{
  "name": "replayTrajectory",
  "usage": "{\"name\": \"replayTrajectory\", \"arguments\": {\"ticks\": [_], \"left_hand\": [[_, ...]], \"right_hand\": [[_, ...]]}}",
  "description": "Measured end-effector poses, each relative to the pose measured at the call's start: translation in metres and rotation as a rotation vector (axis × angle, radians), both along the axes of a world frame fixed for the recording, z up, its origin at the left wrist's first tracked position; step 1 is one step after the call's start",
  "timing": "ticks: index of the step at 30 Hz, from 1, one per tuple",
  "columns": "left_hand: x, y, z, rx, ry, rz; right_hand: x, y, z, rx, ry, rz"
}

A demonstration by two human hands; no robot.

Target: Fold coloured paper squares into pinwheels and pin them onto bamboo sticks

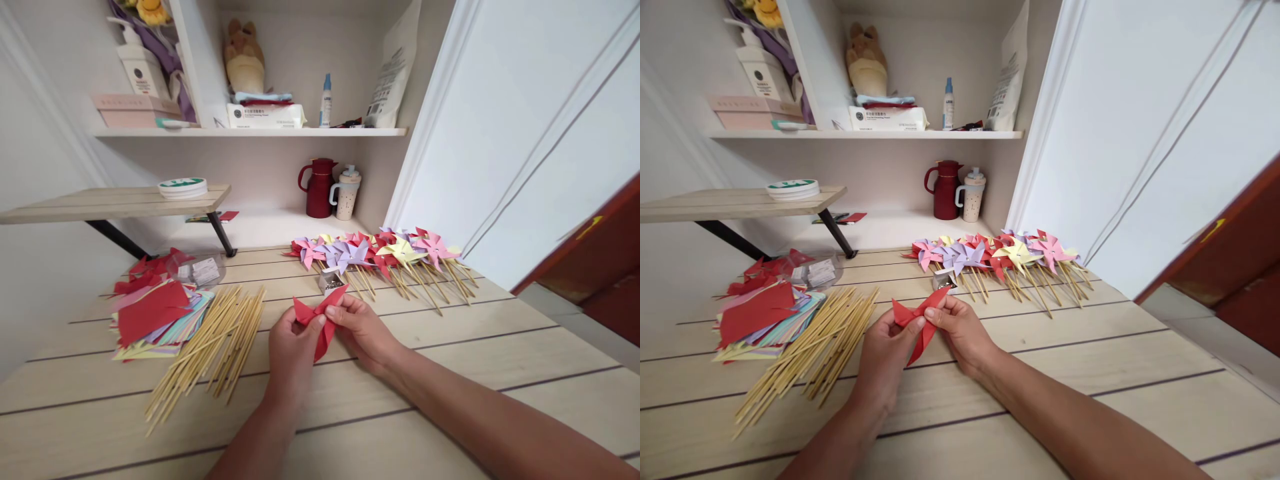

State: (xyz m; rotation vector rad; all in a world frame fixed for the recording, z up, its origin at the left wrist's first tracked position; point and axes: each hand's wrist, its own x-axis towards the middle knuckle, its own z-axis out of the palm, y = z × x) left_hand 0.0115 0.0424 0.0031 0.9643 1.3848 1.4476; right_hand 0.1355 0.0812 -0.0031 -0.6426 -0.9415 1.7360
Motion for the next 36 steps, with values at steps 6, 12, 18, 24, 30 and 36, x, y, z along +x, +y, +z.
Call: {"name": "replayTrajectory", "arguments": {"ticks": [6,12,18,24,30,36], "left_hand": [[0.003,0.000,0.005,-0.050,-0.040,0.028],[0.005,0.000,0.001,-0.046,-0.028,0.074],[0.002,0.000,0.001,-0.032,-0.055,0.102],[0.003,-0.001,0.001,-0.033,-0.092,0.069],[0.002,0.001,-0.006,0.008,-0.178,0.021],[0.002,0.002,-0.011,0.032,-0.150,0.046]], "right_hand": [[0.000,0.001,-0.004,0.049,-0.059,-0.002],[-0.001,0.000,-0.009,0.145,-0.201,-0.066],[-0.002,-0.001,-0.005,0.143,-0.213,-0.055],[-0.002,-0.001,-0.001,0.098,-0.195,-0.086],[-0.001,0.000,-0.003,0.097,-0.165,-0.104],[-0.002,-0.001,-0.003,0.115,-0.167,-0.087]]}}
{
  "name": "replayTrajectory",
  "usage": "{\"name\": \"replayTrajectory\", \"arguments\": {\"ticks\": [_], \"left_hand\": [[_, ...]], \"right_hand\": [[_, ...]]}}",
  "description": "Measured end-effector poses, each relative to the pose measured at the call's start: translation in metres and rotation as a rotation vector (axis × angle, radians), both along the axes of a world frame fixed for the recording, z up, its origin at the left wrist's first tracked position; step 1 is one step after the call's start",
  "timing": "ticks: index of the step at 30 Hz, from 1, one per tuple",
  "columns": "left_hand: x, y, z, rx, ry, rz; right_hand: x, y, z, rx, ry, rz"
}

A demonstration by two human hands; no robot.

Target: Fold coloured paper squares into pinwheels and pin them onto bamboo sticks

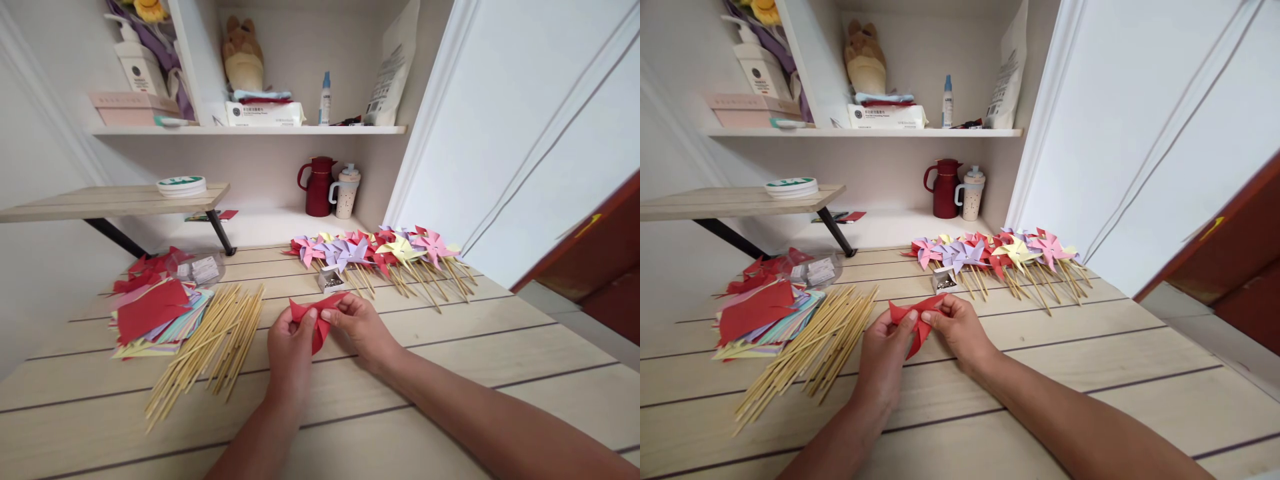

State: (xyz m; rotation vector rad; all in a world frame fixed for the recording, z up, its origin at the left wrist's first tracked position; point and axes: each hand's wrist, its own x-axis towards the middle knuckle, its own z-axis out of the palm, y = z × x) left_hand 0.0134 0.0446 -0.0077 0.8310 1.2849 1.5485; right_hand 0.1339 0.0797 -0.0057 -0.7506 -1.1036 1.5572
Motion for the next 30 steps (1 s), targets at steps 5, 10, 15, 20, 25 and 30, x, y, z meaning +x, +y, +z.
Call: {"name": "replayTrajectory", "arguments": {"ticks": [5,10,15,20,25,30], "left_hand": [[-0.001,0.000,-0.003,0.074,0.131,0.061],[-0.001,-0.003,0.001,0.166,0.235,0.111],[-0.001,-0.004,0.002,0.225,0.292,0.134],[-0.002,0.001,-0.003,0.257,0.354,0.142],[-0.004,0.003,-0.003,0.238,0.334,0.091],[-0.003,-0.001,0.006,0.186,0.303,0.040]], "right_hand": [[-0.002,-0.001,-0.001,0.052,-0.009,-0.005],[-0.002,-0.001,-0.002,0.101,-0.026,0.010],[-0.001,-0.002,-0.001,0.192,-0.134,-0.059],[0.000,-0.003,0.000,0.225,-0.242,-0.128],[-0.002,-0.002,0.003,0.163,-0.177,-0.123],[-0.005,-0.001,0.007,0.098,-0.021,-0.110]]}}
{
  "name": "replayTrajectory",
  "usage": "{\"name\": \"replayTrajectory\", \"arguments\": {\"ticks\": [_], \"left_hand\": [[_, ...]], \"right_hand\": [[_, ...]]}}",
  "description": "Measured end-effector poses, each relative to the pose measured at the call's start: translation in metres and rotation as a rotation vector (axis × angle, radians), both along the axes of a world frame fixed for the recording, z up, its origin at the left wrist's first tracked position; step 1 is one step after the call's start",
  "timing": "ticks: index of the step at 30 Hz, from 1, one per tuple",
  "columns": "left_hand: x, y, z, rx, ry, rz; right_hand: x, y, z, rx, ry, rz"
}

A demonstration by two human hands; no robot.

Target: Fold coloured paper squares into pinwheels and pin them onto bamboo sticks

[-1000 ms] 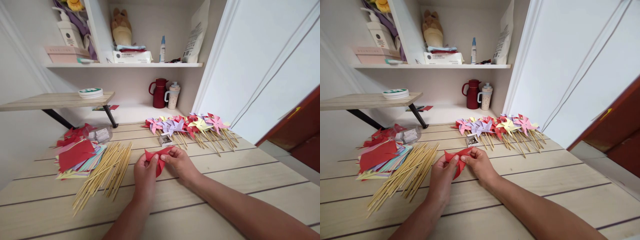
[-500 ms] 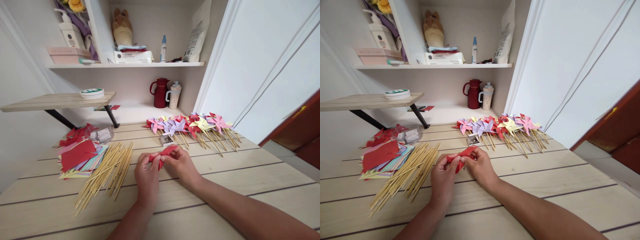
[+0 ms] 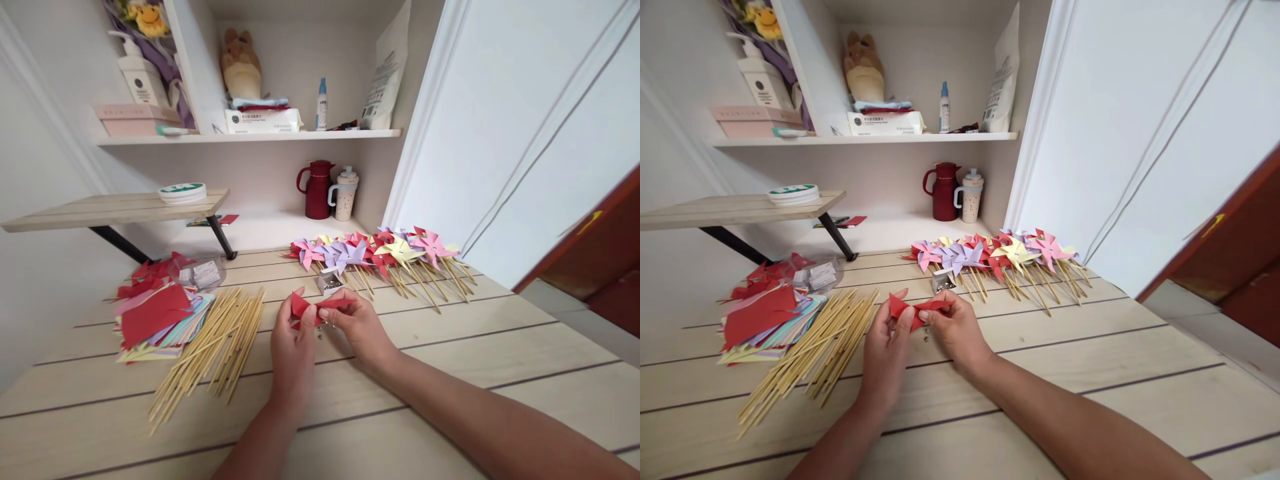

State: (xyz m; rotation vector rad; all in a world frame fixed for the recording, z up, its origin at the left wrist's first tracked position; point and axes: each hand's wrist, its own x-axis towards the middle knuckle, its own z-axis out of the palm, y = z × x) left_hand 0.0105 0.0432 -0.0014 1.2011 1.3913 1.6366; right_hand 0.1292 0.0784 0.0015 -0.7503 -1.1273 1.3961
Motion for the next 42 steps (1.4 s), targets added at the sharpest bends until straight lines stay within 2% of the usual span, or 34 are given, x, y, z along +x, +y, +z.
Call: {"name": "replayTrajectory", "arguments": {"ticks": [4,9,14,23,28,42], "left_hand": [[0.002,0.000,0.001,0.012,0.129,0.024],[0.002,0.004,-0.007,0.122,0.385,0.147],[0.000,0.003,-0.009,0.198,0.437,0.177],[0.000,0.002,-0.007,0.276,0.366,0.126],[-0.001,0.001,-0.006,0.278,0.325,0.111],[0.002,-0.001,0.000,0.144,0.125,0.081]], "right_hand": [[0.000,0.001,0.001,-0.029,0.081,0.013],[0.000,0.000,-0.002,-0.092,0.196,0.056],[-0.002,-0.002,0.001,-0.151,0.267,0.116],[-0.002,-0.002,0.000,-0.201,0.378,0.232],[-0.001,-0.002,0.001,-0.198,0.341,0.197],[0.005,-0.001,0.003,-0.010,0.101,0.056]]}}
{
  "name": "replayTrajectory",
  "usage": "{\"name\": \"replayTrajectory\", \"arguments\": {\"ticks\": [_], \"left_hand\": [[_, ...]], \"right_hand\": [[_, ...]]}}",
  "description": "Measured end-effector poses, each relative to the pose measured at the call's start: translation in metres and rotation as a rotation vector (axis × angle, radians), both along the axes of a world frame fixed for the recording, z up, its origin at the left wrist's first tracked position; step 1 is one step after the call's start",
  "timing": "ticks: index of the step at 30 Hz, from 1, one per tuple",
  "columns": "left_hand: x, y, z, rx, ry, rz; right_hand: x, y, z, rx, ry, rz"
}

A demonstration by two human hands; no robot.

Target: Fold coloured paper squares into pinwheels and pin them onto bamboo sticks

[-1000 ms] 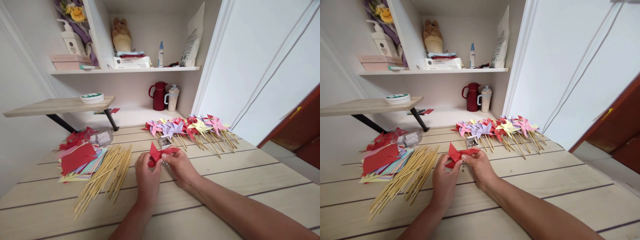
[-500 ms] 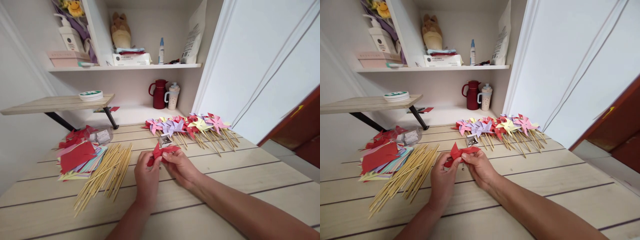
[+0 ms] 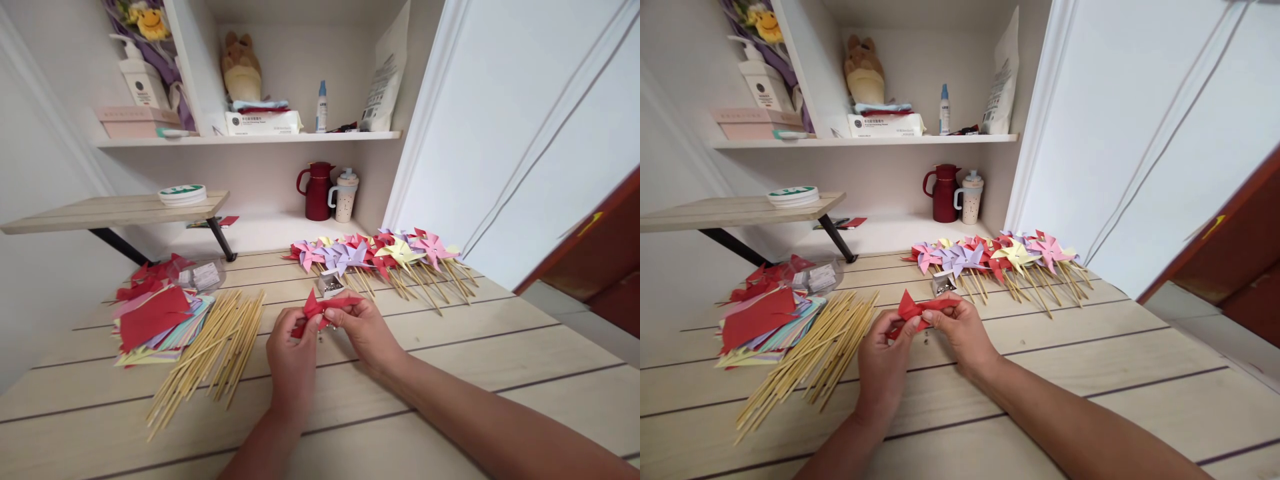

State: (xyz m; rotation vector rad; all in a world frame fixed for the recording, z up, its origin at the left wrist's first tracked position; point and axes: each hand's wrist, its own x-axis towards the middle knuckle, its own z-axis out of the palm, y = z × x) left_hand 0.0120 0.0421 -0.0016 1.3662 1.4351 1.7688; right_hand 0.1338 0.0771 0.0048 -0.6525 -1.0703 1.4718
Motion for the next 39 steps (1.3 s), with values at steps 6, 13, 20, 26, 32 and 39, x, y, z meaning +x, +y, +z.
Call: {"name": "replayTrajectory", "arguments": {"ticks": [6,13,20,26,32,39], "left_hand": [[0.001,-0.002,0.000,-0.026,-0.038,-0.026],[0.002,-0.003,0.000,0.003,-0.027,-0.013],[0.002,-0.005,0.001,-0.001,-0.037,-0.006],[0.003,-0.006,-0.001,-0.010,-0.066,0.000],[0.005,-0.009,0.001,0.045,-0.045,0.003],[0.004,-0.014,0.003,0.221,0.136,0.042]], "right_hand": [[0.005,-0.001,0.002,0.068,-0.106,-0.042],[0.007,-0.003,0.002,0.142,-0.198,-0.088],[0.008,-0.004,0.000,0.175,-0.201,-0.080],[0.009,-0.004,0.000,0.243,-0.293,-0.132],[0.012,-0.007,0.001,0.428,-0.375,-0.192],[0.014,-0.010,0.006,0.630,-0.442,-0.253]]}}
